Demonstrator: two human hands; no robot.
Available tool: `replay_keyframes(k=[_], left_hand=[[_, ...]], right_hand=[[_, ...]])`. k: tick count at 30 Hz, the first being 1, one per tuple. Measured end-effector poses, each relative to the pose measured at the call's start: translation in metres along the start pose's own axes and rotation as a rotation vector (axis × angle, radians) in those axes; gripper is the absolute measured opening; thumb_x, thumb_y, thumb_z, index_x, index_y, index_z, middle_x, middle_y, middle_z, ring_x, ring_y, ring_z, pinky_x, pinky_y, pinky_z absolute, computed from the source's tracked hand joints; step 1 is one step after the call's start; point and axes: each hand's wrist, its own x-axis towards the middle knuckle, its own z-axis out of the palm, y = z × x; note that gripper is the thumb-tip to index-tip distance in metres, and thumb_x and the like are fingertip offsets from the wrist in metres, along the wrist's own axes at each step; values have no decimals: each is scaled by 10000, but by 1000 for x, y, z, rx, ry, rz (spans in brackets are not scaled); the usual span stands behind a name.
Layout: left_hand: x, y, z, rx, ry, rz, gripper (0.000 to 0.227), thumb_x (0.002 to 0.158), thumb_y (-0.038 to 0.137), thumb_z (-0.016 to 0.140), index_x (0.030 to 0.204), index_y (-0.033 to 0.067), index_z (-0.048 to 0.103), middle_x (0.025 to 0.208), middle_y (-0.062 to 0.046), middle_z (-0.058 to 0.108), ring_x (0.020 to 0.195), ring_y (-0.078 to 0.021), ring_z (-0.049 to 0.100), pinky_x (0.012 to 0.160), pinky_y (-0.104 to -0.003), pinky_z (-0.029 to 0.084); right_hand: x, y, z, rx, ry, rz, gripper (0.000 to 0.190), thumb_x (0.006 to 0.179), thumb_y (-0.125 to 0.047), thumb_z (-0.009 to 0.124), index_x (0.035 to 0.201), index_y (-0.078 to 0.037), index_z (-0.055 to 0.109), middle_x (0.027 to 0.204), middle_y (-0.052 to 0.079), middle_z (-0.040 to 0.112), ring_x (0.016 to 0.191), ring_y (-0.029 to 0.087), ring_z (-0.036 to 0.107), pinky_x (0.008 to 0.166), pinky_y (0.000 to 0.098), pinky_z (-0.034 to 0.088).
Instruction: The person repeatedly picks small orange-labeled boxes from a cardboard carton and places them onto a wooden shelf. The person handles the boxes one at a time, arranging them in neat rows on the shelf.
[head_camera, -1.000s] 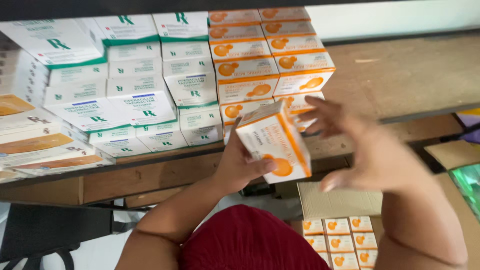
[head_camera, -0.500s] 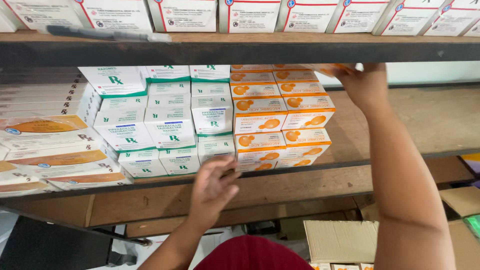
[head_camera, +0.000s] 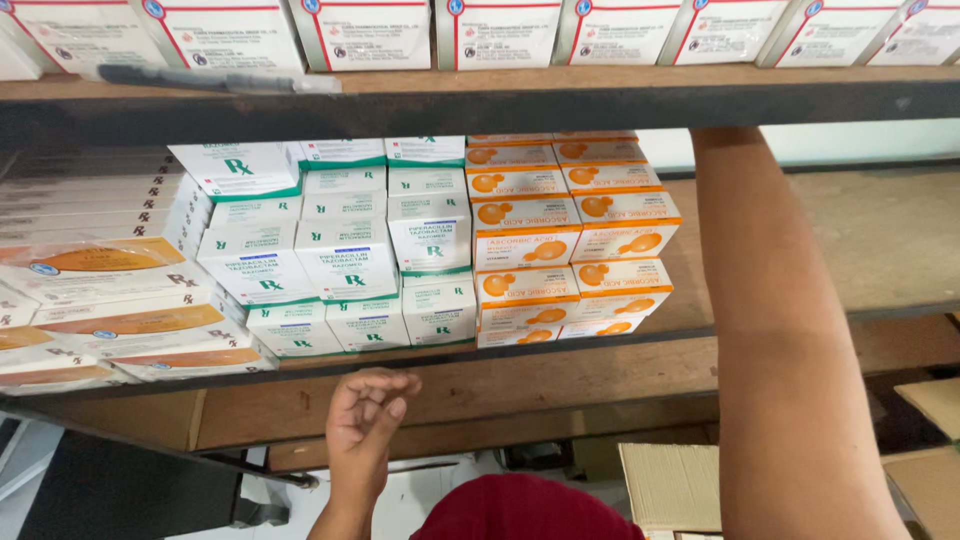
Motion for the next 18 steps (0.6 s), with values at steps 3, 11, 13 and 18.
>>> replay_keyframes(k=[3, 11, 13, 18], left_hand=[[-2, 4, -4, 33, 13, -15, 275, 926, -114, 604, 1164, 22, 579, 1157, -151, 669, 1164, -292, 661, 1069, -473, 509], [15, -14, 20, 2, -418, -148, 287, 933, -43, 687, 1197, 26, 597, 1217, -118, 600, 1172, -258, 624, 1041, -424, 522], [17, -32, 32, -43, -603, -295, 261, 971, -1, 705, 1206, 36, 598, 1218, -111, 589, 1177, -238, 616, 1058, -407, 518], [20, -104, 62, -33, -1041, -677, 385, 974, 96, 736, 1314, 66, 558, 1301, -86, 574, 1245, -196, 578, 1106, -375, 480]], right_hand=[[-16, 9, 6, 78, 11, 4, 337, 1052, -77, 748, 1312, -60, 534, 1320, 96, 593, 1282, 257, 568, 1094, 422, 516], [-126, -18, -35, 427, 85, -70, 291, 1086, -10, 703, 1281, -80, 499, 1297, 67, 568, 1280, 209, 559, 1102, 391, 544], [-192, -37, -51, 885, 201, 52, 346, 1004, 92, 729, 1220, -54, 502, 1258, 55, 554, 1264, 175, 567, 1078, 353, 550], [-378, -57, -89, 742, 479, 104, 246, 1044, 131, 663, 1202, -29, 566, 1309, 52, 573, 1323, 164, 606, 1098, 282, 504]])
